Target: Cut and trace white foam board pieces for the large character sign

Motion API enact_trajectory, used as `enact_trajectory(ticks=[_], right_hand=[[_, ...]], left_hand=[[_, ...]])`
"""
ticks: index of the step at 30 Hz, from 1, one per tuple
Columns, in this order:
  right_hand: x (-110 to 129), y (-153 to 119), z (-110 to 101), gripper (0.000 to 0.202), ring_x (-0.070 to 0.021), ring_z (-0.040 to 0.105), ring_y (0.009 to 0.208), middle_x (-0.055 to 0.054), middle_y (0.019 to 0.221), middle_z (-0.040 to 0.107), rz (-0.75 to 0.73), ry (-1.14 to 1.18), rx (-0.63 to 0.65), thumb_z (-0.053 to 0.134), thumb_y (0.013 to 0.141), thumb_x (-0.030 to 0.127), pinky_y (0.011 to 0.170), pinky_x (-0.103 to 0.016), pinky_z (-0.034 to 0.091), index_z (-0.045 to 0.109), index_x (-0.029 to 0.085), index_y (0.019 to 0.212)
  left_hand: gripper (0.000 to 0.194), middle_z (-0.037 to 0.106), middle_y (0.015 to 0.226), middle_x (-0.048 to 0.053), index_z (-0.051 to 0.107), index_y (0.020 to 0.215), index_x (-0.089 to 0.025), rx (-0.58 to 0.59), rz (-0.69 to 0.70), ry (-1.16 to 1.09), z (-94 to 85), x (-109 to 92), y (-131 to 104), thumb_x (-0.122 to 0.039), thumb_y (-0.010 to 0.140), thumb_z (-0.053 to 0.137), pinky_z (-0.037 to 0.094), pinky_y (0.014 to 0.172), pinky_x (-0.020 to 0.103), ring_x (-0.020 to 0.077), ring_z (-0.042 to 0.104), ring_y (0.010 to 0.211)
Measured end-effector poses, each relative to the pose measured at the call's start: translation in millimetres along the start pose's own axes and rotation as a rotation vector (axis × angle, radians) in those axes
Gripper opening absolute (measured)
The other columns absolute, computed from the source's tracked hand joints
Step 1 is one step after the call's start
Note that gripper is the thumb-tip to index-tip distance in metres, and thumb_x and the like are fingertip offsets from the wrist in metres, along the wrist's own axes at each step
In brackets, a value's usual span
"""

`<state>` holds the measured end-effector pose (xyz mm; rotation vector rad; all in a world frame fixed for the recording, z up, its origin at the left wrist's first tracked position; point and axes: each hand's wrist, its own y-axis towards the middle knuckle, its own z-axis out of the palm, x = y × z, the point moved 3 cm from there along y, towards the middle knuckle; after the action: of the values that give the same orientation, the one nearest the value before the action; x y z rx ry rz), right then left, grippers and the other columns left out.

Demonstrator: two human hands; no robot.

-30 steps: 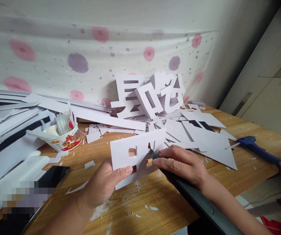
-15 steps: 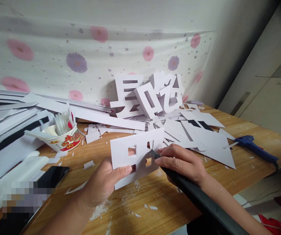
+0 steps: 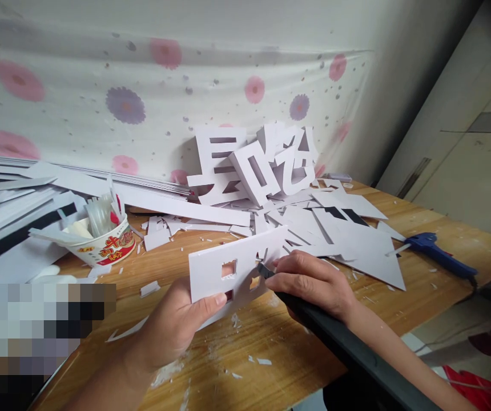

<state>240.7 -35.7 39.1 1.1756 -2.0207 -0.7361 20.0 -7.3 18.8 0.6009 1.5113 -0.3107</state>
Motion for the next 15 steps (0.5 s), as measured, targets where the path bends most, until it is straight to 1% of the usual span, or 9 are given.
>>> enact_trajectory(ticks=[4, 8, 12, 15], right_hand=[[0.3, -0.4, -1.3, 0.025, -0.0188, 0.060, 0.098, -0.009, 0.101, 0.060, -0.003, 0.012, 0.013, 0.047, 0.100, 0.024, 0.087, -0.034, 0.051, 0.062, 0.018, 0.119], [2.1, 0.2, -2.6, 0.025, -0.0195, 0.060, 0.096, -0.009, 0.100, 0.060, -0.015, -0.025, 0.017, 0.046, 0.100, 0.027, 0.083, -0.033, 0.052, 0.062, 0.017, 0.117], [5.8, 4.7, -3.7, 0.022, -0.0188, 0.059, 0.089, -0.009, 0.094, 0.061, -0.035, -0.131, 0.041, 0.046, 0.100, 0.021, 0.076, -0.032, 0.053, 0.062, 0.015, 0.114], [7.6, 4.8, -1.2, 0.023, -0.0215, 0.060, 0.092, -0.010, 0.091, 0.062, -0.089, -0.252, 0.057, 0.045, 0.098, 0.016, 0.078, -0.037, 0.055, 0.063, 0.014, 0.112]], left_hand=[[0.036, 0.062, 0.135, 0.002, 0.064, 0.127, -0.034, -0.017, 0.015, 0.002, -1.6, 0.2, -0.5, -0.032, 0.091, 0.061, 0.041, 0.109, 0.044, 0.0300, 0.054, 0.126], [0.033, 0.062, 0.134, 0.001, 0.067, 0.122, -0.034, -0.032, 0.015, -0.014, -3.3, 1.8, -1.2, -0.031, 0.090, 0.062, 0.039, 0.111, 0.044, 0.0291, 0.055, 0.125], [0.037, 0.059, 0.138, 0.002, 0.063, 0.128, -0.033, -0.018, -0.002, 0.000, -2.6, 4.5, -1.1, -0.031, 0.091, 0.061, 0.038, 0.111, 0.043, 0.0288, 0.052, 0.129], [0.041, 0.056, 0.140, 0.004, 0.060, 0.132, -0.030, -0.074, -0.029, 0.019, -2.8, 8.0, 0.7, -0.031, 0.091, 0.061, 0.037, 0.112, 0.044, 0.0299, 0.049, 0.131]])
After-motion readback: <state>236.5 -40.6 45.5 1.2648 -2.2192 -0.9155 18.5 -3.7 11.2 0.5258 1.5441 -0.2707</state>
